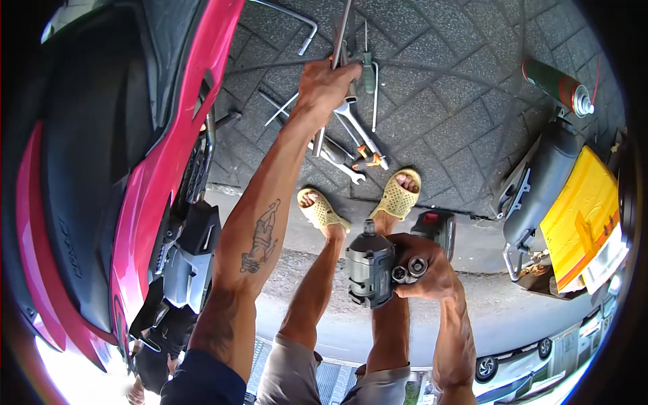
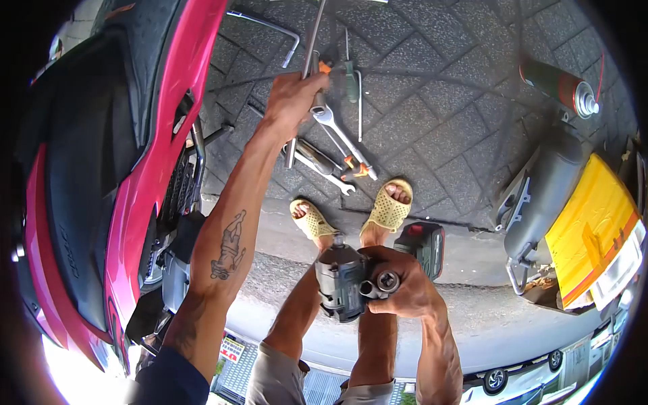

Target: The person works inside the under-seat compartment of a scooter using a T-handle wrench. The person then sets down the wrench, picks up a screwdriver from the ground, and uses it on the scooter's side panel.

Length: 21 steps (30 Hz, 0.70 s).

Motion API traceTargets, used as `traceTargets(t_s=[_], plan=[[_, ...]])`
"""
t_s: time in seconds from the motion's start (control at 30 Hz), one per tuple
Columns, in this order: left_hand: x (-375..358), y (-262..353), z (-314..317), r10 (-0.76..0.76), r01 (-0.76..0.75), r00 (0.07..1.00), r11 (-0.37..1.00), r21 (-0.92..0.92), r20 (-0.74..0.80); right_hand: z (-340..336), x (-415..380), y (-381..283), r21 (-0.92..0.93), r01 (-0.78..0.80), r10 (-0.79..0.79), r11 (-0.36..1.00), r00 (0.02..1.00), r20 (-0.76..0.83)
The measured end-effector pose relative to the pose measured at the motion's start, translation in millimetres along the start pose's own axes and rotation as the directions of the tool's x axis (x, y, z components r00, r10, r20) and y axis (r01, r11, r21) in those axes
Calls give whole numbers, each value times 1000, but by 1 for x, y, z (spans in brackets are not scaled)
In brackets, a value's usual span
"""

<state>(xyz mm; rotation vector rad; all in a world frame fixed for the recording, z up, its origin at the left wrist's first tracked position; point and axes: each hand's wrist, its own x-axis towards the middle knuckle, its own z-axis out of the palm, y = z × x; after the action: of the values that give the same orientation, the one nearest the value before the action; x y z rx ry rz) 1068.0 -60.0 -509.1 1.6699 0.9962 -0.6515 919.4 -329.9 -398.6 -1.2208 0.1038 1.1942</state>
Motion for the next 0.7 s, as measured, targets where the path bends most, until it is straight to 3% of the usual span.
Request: traceTargets(t_s=[0.07,0.13,0.2,0.23,0.33,0.43,0.5,0.57,0.63,0.67,0.7], plan=[[-20,-10,-30,128,-120,991,976,179,-30,5,1,10,79,-64,63,995,998,16],[-42,-26,-51,195,-177,980,939,294,-31,4,17,24,-100,-137,103,986,952,-287],[-69,-66,-67,220,-174,971,915,364,-90,-9,54,48,-115,-325,233,939,845,-481],[-80,-90,-73,260,-183,955,895,407,-144,-19,76,54,-192,-254,108,948,824,-556],[-133,-148,-86,113,-32,977,915,401,-180,-61,138,70,-391,-171,-159,904,715,-680],[-183,-212,-97,58,23,982,906,423,-179,-93,175,80,-359,-147,-163,922,694,-701],[-211,-256,-103,6,67,987,891,448,-159,-92,184,82,-736,-104,-591,669,527,-611],[-237,-289,-104,-49,122,984,886,448,-171,-75,187,71,-876,-113,-772,470,428,-470],[-263,-314,-105,-97,179,969,911,373,-226,-20,183,46,-908,-142,-823,395,384,-418],[-273,-327,-106,-115,208,959,907,366,-261,0,190,58,-776,-89,-595,624,590,-546],[-287,-342,-109,-135,241,947,900,362,-292,21,201,80,-576,-103,-305,811,765,-567]])
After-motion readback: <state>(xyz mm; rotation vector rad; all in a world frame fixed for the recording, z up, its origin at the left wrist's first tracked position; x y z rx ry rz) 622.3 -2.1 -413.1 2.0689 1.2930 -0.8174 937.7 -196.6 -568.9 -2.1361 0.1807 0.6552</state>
